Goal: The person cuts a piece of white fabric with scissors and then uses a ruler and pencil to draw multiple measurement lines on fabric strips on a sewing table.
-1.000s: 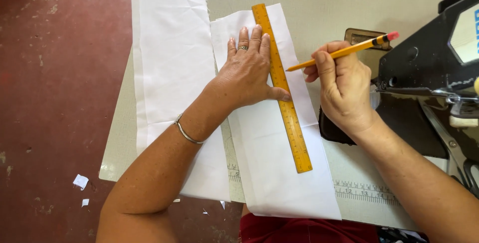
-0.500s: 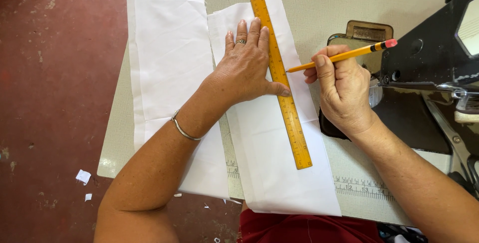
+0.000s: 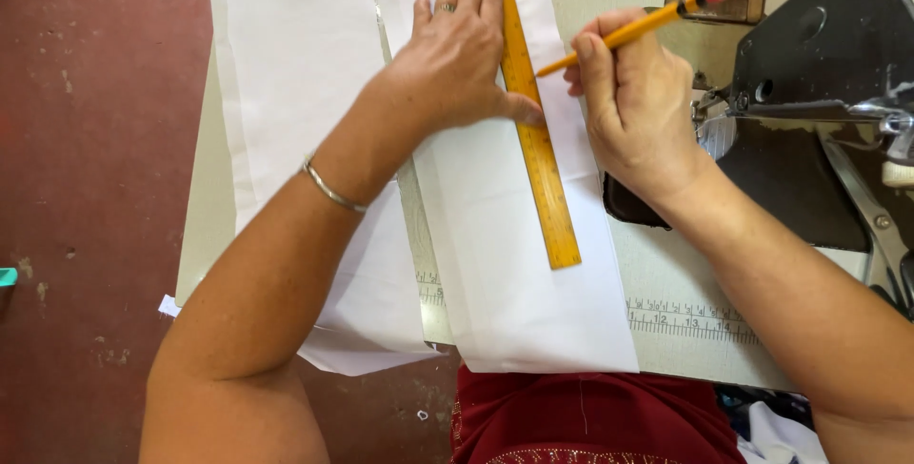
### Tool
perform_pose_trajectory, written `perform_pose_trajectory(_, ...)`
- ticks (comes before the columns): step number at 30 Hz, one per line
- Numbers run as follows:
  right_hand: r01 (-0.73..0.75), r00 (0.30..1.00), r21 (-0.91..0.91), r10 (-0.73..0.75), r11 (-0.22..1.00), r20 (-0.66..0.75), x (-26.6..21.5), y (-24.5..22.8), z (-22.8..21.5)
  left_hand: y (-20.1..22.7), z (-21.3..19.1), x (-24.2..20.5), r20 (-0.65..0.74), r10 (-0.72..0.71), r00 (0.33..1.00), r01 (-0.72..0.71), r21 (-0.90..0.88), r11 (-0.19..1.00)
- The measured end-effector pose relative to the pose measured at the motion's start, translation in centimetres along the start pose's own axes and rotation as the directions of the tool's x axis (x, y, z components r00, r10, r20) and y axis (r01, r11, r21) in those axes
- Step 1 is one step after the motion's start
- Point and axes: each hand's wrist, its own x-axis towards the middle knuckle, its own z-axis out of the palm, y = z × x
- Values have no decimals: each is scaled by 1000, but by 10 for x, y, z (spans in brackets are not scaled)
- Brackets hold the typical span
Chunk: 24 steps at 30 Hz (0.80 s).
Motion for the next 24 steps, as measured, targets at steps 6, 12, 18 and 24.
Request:
perform_pose_trajectory(6,47,996,62,-42,997,-75,21,19,12,-19,0,35,-34,30,999,-32,-59,998)
perform_pose_trajectory(12,57,989,39,-51,998,-138,17,31,22,-39,13,49,-249,219,943,-219,27,975)
perform_pose_trajectory(18,75,988,42,-69,996,-138,14,30,23,-30,12,39,-265,220,939,-219,33,975)
perform_pose_trajectory(24,80,987,45,-73,996,-146,12,36,26,-18,16,26,-211,212,954,-207,45,977)
